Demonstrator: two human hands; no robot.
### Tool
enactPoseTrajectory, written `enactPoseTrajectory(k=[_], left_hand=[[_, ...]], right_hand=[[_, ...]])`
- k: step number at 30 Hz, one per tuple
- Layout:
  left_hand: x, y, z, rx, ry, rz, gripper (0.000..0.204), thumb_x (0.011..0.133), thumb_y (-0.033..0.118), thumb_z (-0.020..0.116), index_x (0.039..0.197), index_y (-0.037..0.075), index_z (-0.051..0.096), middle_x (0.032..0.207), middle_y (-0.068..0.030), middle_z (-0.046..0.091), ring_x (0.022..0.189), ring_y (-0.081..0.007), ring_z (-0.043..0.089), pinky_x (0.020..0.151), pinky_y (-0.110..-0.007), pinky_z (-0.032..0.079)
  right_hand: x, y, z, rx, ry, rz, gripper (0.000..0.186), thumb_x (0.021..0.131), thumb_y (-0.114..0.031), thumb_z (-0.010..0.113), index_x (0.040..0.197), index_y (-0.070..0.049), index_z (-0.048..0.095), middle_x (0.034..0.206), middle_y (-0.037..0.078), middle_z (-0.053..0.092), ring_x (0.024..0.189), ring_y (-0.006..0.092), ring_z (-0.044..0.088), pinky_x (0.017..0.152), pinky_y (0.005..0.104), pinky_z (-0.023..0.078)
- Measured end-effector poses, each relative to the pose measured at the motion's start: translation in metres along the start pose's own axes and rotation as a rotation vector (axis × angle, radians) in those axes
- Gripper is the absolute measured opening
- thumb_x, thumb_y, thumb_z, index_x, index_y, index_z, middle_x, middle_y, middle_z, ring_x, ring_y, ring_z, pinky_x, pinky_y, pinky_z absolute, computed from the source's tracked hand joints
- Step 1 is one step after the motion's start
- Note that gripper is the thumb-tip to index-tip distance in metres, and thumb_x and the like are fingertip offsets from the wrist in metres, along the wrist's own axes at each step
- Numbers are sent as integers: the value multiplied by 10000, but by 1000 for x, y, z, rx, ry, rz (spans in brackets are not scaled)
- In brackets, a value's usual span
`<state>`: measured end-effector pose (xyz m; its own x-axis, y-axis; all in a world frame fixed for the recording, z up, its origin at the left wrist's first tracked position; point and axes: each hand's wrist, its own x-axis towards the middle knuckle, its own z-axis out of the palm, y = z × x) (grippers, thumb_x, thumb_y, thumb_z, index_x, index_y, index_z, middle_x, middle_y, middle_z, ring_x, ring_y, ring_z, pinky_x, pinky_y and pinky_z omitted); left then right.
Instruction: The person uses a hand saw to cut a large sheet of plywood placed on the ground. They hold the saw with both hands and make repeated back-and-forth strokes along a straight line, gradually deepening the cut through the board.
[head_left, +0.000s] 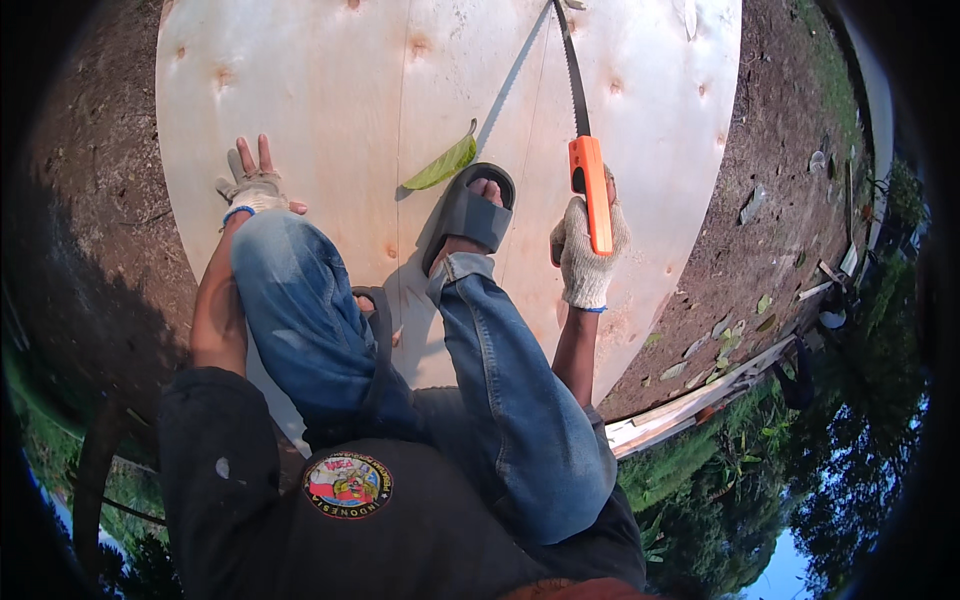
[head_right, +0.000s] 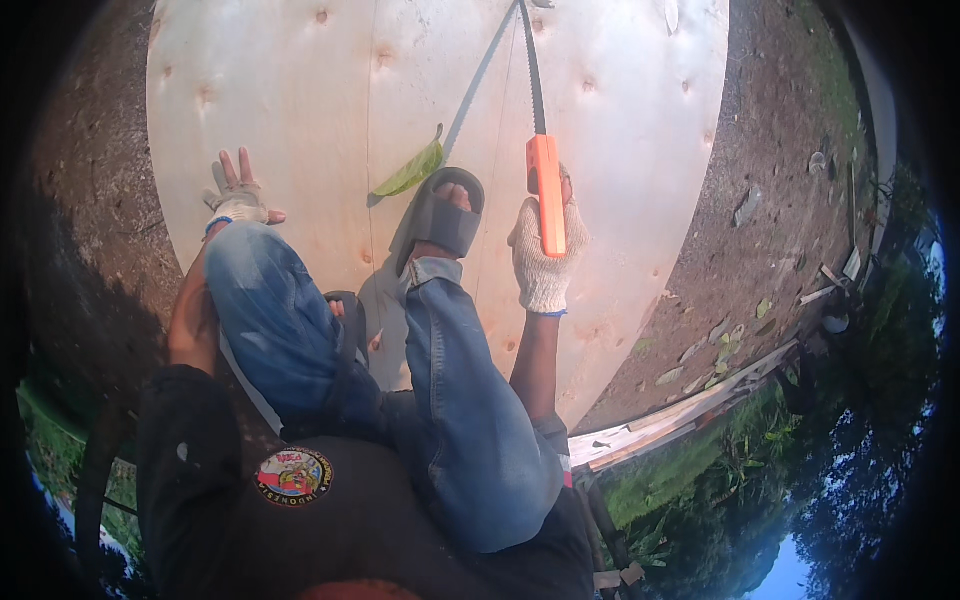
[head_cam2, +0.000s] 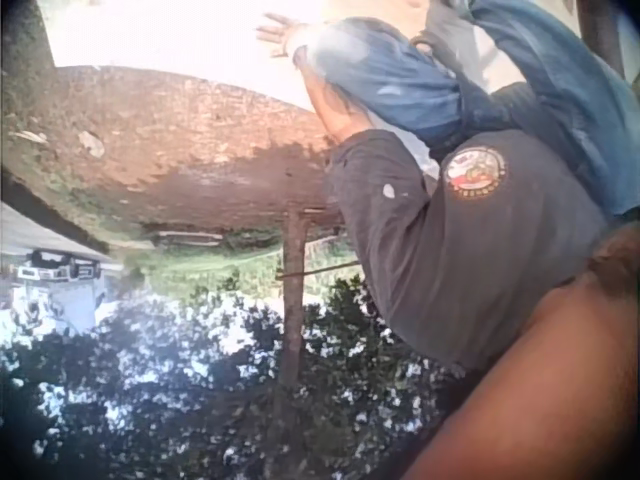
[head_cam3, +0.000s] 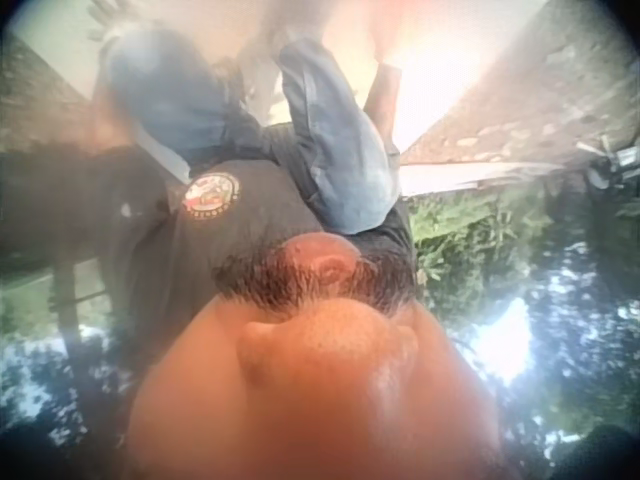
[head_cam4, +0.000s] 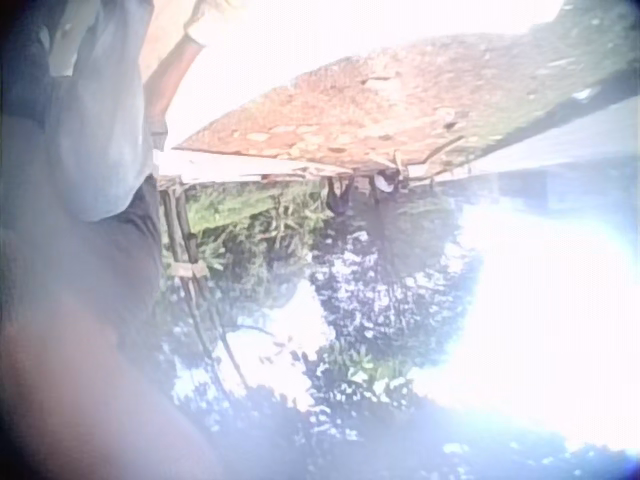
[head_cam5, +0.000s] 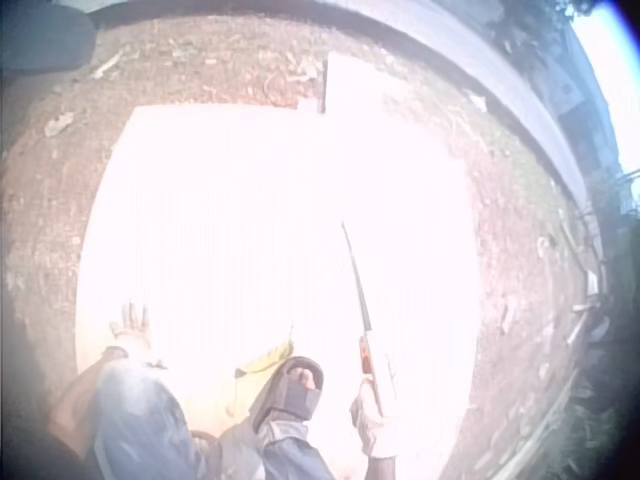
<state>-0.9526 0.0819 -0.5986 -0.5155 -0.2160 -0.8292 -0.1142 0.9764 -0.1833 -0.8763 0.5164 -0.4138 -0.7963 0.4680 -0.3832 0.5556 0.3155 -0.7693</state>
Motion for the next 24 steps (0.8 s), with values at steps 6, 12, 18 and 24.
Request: enactPoseTrajectory(k=[6, 12, 18, 24], left_hand=[[4, -15, 16, -34, 97, 69, 1637, 580, 590, 954, 1630, 232, -250, 1677, -242, -293, 1569, -463, -194, 1133, -813, 65], [29, -14, 17, 74, 93, 46, 1482, 678, 741, 804, 1652, 230, -188, 1697, -258, -224, 1580, -470, -138, 1120, -824, 74], [11, -22, 24, 29, 109, 22, 1596, 575, 700, 879, 1648, 225, -202, 1684, -256, -262, 1573, -468, -169, 1144, -793, 87], [15, -6, 24, 56, 94, 37, 1599, 559, 782, 856, 1659, 237, -168, 1686, -257, -256, 1566, -464, -203, 1167, -769, 63]], right_hand=[[-39, 3, -13, -53, 14, -29, 519, 975, -94, 599, 1480, -4, 521, 766, 65, 649, 518, 102, 583, 562, 281, 502], [1, 1, -6, 35, 33, -64, 544, 962, -38, 571, 1498, 7, 488, 527, -5, 487, 381, 79, 472, 366, 266, 365], [0, 1, 5, 11, -39, -71, 508, 963, -88, 579, 1461, -5, 531, 607, 13, 559, 487, 89, 564, 493, 274, 467], [-36, 0, -8, -22, 50, -58, 513, 941, -47, 561, 1453, -23, 548, 668, 35, 610, 480, 95, 570, 487, 269, 472]])
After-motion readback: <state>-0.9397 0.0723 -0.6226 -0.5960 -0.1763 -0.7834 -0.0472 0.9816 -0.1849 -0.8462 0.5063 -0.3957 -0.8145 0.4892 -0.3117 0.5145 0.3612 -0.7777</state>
